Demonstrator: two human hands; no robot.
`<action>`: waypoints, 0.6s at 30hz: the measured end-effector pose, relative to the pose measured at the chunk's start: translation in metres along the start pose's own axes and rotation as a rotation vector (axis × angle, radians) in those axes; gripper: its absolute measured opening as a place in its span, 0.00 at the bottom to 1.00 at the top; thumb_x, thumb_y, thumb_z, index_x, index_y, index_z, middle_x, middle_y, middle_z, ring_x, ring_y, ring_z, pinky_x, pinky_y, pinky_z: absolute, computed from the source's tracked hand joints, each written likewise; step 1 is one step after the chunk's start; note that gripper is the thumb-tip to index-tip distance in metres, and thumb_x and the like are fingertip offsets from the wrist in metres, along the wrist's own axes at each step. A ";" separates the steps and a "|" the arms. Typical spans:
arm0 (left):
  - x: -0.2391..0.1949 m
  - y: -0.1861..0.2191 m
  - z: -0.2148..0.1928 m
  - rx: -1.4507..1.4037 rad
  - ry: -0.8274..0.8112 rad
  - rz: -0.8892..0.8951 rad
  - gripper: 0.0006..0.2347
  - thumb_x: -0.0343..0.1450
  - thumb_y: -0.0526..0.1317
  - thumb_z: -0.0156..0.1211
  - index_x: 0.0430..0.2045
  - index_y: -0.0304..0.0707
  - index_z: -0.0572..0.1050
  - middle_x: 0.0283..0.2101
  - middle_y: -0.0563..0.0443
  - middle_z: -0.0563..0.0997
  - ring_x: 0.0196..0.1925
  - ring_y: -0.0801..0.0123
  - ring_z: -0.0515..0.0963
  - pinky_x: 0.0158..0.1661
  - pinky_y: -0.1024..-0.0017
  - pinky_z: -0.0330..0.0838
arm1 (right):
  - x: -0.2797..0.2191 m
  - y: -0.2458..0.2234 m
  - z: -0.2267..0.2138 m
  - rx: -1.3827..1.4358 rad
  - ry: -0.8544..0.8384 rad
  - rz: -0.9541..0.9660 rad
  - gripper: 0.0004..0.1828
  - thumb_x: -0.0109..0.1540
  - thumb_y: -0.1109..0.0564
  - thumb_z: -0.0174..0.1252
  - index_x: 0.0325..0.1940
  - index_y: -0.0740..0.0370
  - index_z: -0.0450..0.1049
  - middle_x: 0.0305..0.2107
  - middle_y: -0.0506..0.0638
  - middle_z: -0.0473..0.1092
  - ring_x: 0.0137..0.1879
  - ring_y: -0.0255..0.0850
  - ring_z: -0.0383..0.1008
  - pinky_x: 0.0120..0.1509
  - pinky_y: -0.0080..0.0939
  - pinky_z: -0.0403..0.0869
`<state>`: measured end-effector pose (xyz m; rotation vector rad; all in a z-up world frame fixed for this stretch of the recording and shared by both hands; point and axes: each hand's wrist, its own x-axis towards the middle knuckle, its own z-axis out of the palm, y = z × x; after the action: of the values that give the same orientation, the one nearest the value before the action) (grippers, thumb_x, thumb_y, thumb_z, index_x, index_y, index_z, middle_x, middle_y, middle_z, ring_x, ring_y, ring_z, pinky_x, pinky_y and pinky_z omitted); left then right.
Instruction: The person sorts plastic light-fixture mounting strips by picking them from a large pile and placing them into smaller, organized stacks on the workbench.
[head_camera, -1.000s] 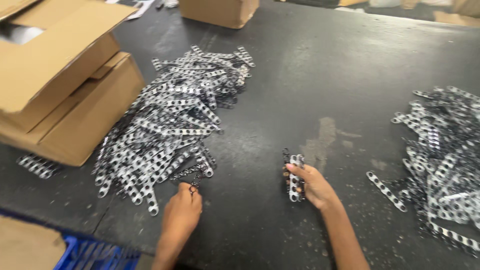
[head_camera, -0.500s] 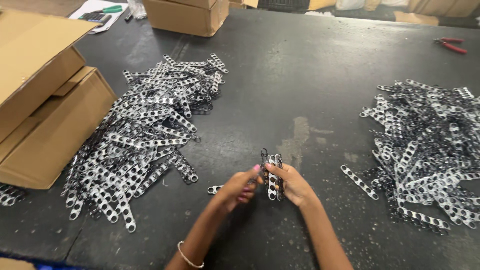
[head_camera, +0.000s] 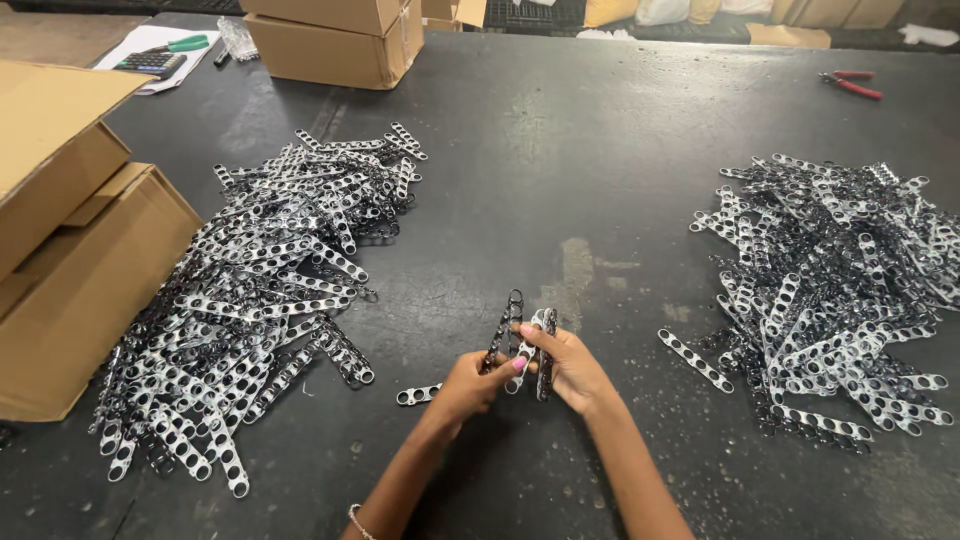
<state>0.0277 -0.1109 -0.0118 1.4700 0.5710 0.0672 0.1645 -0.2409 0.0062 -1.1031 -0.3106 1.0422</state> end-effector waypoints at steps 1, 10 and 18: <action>-0.002 0.002 -0.001 -0.019 -0.008 -0.012 0.15 0.67 0.54 0.68 0.27 0.42 0.79 0.20 0.65 0.69 0.19 0.83 0.62 0.21 0.80 0.55 | 0.000 -0.001 0.000 -0.012 -0.004 -0.001 0.20 0.62 0.49 0.63 0.52 0.66 0.79 0.31 0.43 0.75 0.33 0.29 0.73 0.38 0.30 0.72; -0.001 -0.002 -0.008 -0.130 -0.178 0.057 0.12 0.71 0.51 0.61 0.29 0.42 0.79 0.17 0.65 0.62 0.17 0.83 0.57 0.18 0.78 0.48 | 0.001 0.002 0.000 0.050 -0.093 0.011 0.20 0.66 0.45 0.59 0.49 0.64 0.75 0.33 0.46 0.74 0.35 0.31 0.73 0.37 0.32 0.72; 0.028 -0.032 0.010 0.341 0.028 0.279 0.18 0.76 0.52 0.51 0.32 0.31 0.76 0.25 0.45 0.79 0.28 0.61 0.78 0.30 0.63 0.70 | -0.009 0.000 0.003 -0.043 -0.193 0.009 0.27 0.68 0.38 0.51 0.57 0.63 0.76 0.34 0.44 0.71 0.37 0.28 0.71 0.40 0.30 0.72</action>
<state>0.0466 -0.1137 -0.0516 1.8775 0.4081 0.2180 0.1576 -0.2458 0.0097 -1.0449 -0.4852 1.1568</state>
